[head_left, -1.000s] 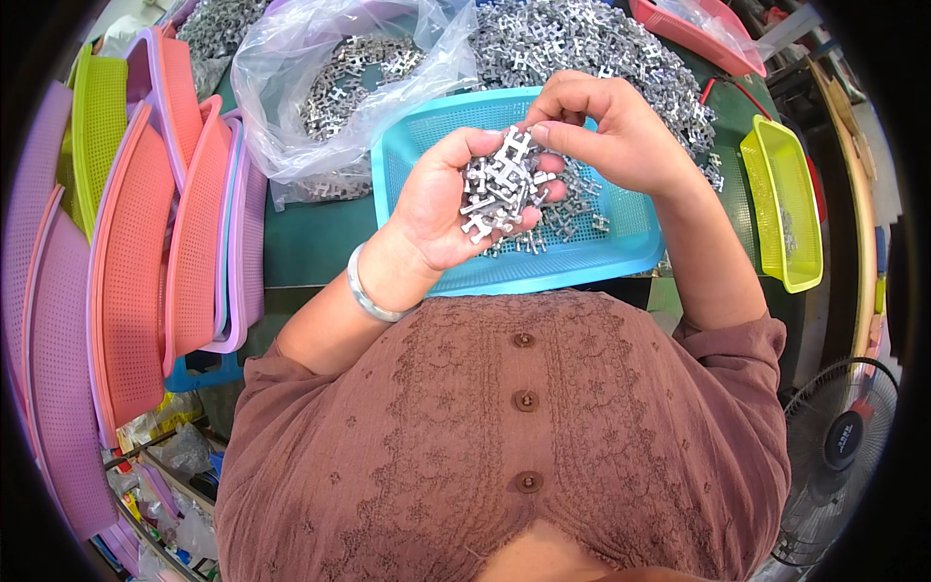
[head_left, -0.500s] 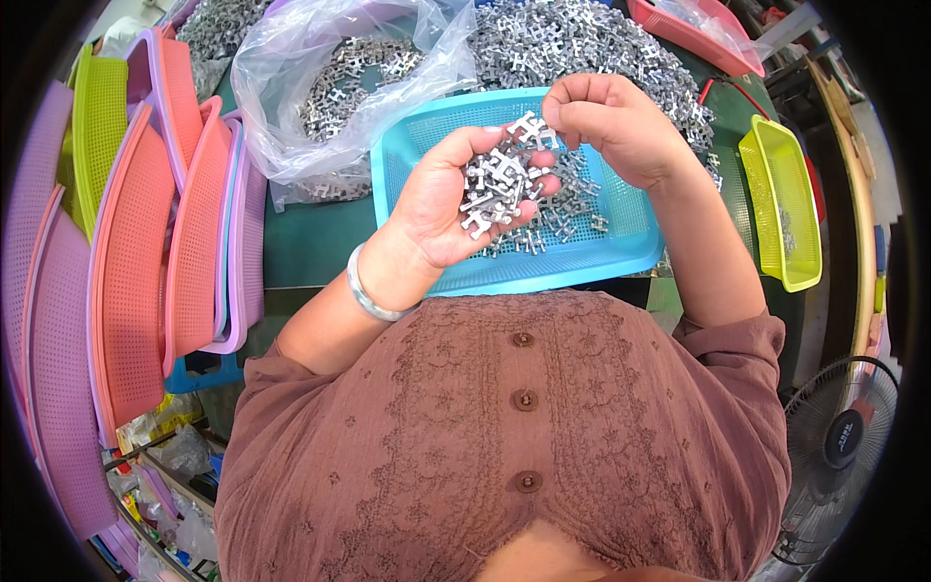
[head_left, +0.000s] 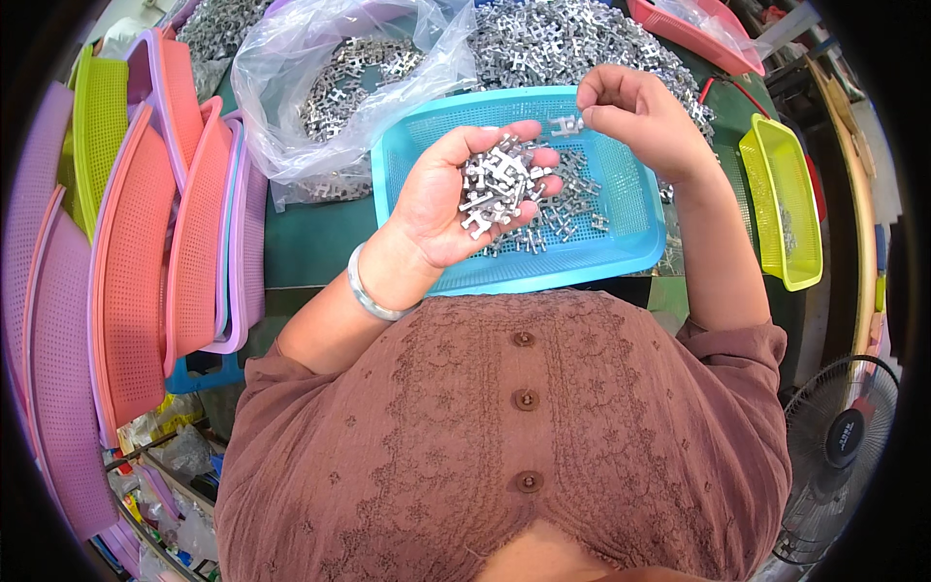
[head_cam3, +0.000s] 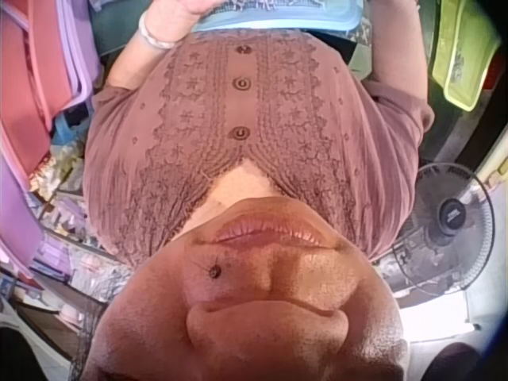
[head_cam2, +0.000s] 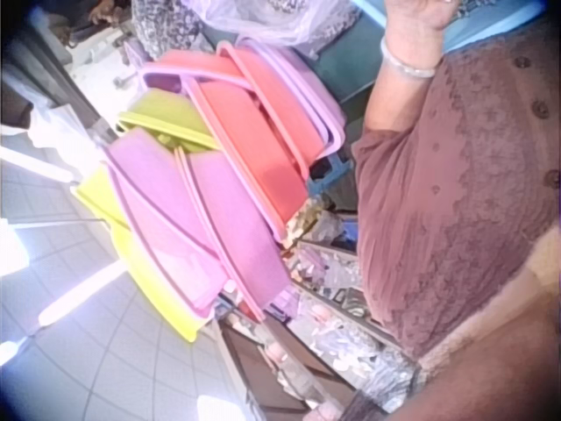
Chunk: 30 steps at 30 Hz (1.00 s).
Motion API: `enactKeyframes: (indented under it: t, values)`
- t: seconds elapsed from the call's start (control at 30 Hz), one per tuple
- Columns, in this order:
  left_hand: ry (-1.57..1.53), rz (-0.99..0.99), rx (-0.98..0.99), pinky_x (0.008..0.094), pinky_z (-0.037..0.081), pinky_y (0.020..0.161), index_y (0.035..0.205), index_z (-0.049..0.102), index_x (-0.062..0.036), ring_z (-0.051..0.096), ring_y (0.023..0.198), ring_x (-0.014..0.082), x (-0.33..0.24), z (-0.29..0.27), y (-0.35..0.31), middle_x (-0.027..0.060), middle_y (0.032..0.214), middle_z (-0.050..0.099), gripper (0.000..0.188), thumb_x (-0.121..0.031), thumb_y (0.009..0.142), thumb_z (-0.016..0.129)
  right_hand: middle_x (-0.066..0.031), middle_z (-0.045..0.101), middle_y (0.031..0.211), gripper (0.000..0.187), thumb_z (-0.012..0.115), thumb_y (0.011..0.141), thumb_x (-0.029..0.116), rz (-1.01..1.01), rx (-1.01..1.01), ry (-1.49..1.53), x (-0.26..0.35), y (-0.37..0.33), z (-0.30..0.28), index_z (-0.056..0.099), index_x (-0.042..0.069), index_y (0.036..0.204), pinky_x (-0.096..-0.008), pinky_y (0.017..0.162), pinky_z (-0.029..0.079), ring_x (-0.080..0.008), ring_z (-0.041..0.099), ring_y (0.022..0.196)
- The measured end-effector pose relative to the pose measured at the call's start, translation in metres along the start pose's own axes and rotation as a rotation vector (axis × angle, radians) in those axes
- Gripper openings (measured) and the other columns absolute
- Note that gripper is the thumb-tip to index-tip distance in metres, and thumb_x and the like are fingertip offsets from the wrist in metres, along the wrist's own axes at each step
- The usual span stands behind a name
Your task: The person sorts small, silver, H-shaped metal fasteners by hand. They pick up handfuls from a large plastic bag and a blue basket, separate the pieces, and place them back into the blue basket. The task is performed at a workbench with multiple colorful baskets and a fan visible in the background.
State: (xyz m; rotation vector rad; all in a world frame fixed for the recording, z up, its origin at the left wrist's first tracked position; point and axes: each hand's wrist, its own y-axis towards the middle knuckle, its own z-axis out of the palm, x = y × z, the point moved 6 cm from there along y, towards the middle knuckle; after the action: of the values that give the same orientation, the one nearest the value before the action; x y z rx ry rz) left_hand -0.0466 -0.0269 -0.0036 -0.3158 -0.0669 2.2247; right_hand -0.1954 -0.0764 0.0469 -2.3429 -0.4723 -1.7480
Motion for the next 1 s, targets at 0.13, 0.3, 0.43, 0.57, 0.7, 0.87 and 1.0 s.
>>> enactKeyframes:
  t: [0.13, 0.3, 0.43, 0.57, 0.7, 0.87, 1.0]
  values:
    - [-0.018, -0.020, 0.033, 0.0420, 0.057, 0.063, 0.117, 0.040, 0.0022, 0.052, 0.099, 0.0375, 0.002, 0.002, 0.000, 0.0225, 0.107, 0.052, 0.039, -0.021, 0.086, 0.039, 0.0008, 0.053, 0.071, 0.012, 0.060, 0.074, 0.010, -0.117, 0.077, -0.124, 0.016, -0.004, 0.014, 0.060, 0.000, 0.081, -0.0198, 0.056, 0.039, -0.0076, 0.047, 0.060]
    - [-0.034, -0.085, 0.104, 0.0413, 0.058, 0.064, 0.113, 0.041, 0.0079, 0.051, 0.100, 0.0379, 0.005, -0.001, 0.002, 0.0234, 0.108, 0.050, 0.042, -0.024, 0.087, 0.037, -0.0047, 0.055, 0.078, 0.015, 0.063, 0.075, 0.013, -0.303, 0.168, -0.139, 0.025, 0.001, 0.038, 0.062, 0.000, 0.083, -0.0206, 0.056, 0.040, -0.0082, 0.051, 0.059]
    - [-0.014, -0.083, 0.091, 0.0407, 0.058, 0.065, 0.114, 0.040, 0.0084, 0.050, 0.102, 0.0377, 0.005, 0.001, 0.000, 0.0239, 0.109, 0.050, 0.043, -0.025, 0.087, 0.036, -0.0022, 0.057, 0.072, 0.014, 0.061, 0.075, 0.013, -0.089, 0.180, -0.019, 0.013, 0.008, 0.038, 0.062, 0.000, 0.080, -0.0217, 0.057, 0.041, -0.0074, 0.051, 0.061]
    - [-0.002, -0.079, 0.078, 0.0398, 0.057, 0.064, 0.115, 0.039, 0.0079, 0.050, 0.100, 0.0379, 0.005, 0.001, 0.001, 0.0242, 0.109, 0.049, 0.044, -0.025, 0.087, 0.037, 0.0006, 0.058, 0.068, 0.013, 0.059, 0.074, 0.013, 0.052, 0.103, 0.129, 0.005, 0.008, 0.031, 0.062, 0.000, 0.077, -0.0202, 0.060, 0.040, -0.0054, 0.050, 0.064]
    - [0.005, -0.061, 0.041, 0.0390, 0.057, 0.063, 0.116, 0.038, 0.0073, 0.051, 0.099, 0.0377, 0.004, -0.001, 0.000, 0.0242, 0.109, 0.049, 0.044, -0.025, 0.086, 0.037, 0.0016, 0.057, 0.068, 0.014, 0.059, 0.073, 0.013, 0.106, 0.042, 0.098, 0.002, 0.005, 0.023, 0.062, 0.001, 0.078, -0.0201, 0.059, 0.039, -0.0054, 0.049, 0.064]
    - [0.026, -0.062, 0.032, 0.0391, 0.057, 0.063, 0.116, 0.039, 0.0071, 0.051, 0.099, 0.0381, 0.005, -0.001, 0.000, 0.0243, 0.109, 0.048, 0.044, -0.026, 0.087, 0.037, -0.0021, 0.056, 0.076, 0.016, 0.056, 0.072, 0.012, -0.147, -0.024, -0.235, 0.013, 0.003, 0.012, 0.061, 0.001, 0.083, -0.0217, 0.057, 0.039, -0.0073, 0.047, 0.063]
    - [0.015, -0.065, 0.033, 0.0402, 0.057, 0.064, 0.114, 0.040, 0.0077, 0.052, 0.098, 0.0399, 0.004, -0.004, 0.001, 0.0252, 0.107, 0.050, 0.044, -0.027, 0.088, 0.035, -0.0033, 0.052, 0.087, 0.012, 0.058, 0.076, 0.008, -0.192, 0.219, -0.208, 0.031, -0.005, 0.039, 0.060, -0.001, 0.085, -0.0245, 0.068, 0.041, -0.0095, 0.050, 0.079]
